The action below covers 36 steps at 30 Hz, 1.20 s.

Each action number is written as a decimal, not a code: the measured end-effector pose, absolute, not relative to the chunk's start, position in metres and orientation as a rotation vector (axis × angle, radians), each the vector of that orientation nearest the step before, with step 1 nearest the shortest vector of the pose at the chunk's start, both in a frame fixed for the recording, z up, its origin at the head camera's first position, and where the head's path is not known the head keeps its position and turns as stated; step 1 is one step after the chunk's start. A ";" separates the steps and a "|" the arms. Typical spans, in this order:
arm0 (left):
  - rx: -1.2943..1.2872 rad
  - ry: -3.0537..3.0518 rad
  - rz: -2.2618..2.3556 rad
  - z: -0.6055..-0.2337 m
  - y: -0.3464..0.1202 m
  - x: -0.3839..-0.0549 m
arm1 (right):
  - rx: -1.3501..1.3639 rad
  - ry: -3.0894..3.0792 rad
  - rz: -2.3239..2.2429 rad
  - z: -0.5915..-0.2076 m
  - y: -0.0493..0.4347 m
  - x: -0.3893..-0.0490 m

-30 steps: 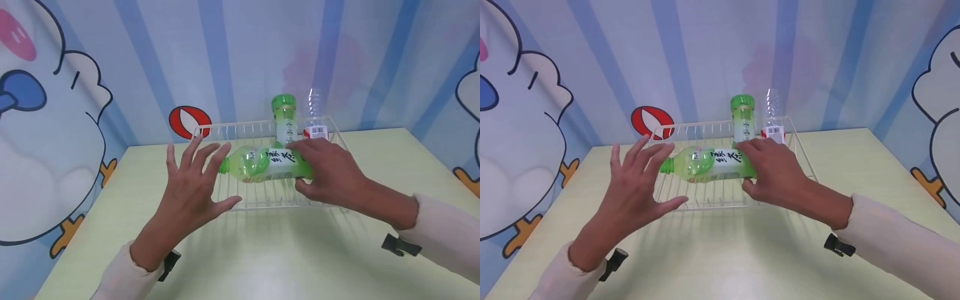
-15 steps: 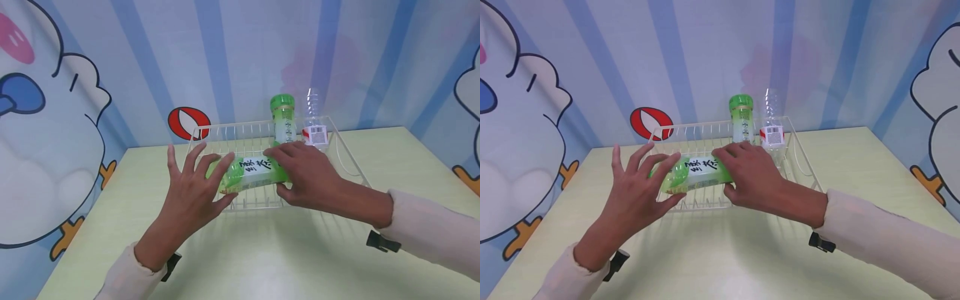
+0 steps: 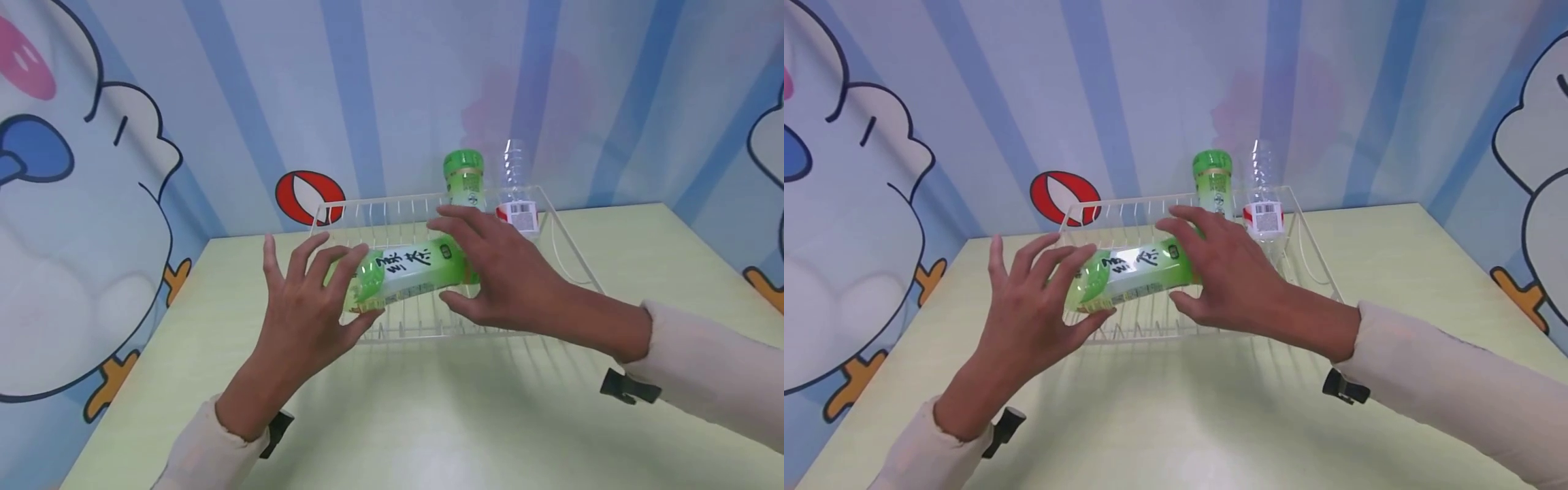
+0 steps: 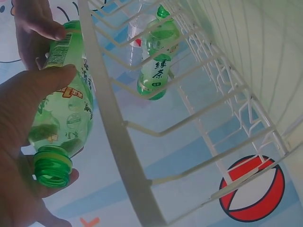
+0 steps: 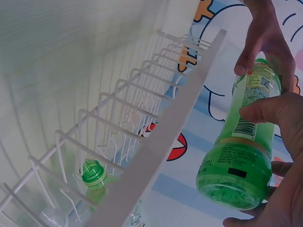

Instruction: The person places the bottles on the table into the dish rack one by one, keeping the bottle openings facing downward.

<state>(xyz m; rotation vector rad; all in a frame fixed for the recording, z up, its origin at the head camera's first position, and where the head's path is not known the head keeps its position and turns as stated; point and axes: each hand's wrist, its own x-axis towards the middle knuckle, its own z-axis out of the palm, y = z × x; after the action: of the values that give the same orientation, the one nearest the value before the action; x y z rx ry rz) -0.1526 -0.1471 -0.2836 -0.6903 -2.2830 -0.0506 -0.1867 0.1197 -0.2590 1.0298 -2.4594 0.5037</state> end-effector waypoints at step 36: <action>-0.652 -2.122 -0.266 -0.288 -0.149 -0.156 | 0.771 -1.912 2.561 -0.275 0.121 -0.204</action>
<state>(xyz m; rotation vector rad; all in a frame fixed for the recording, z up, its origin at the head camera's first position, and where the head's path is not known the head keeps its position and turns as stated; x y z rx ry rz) -0.1564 -0.1493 -0.2882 -0.6520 -2.1220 -0.2656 -0.2036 0.1210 -0.2753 0.7711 -1.9116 2.5615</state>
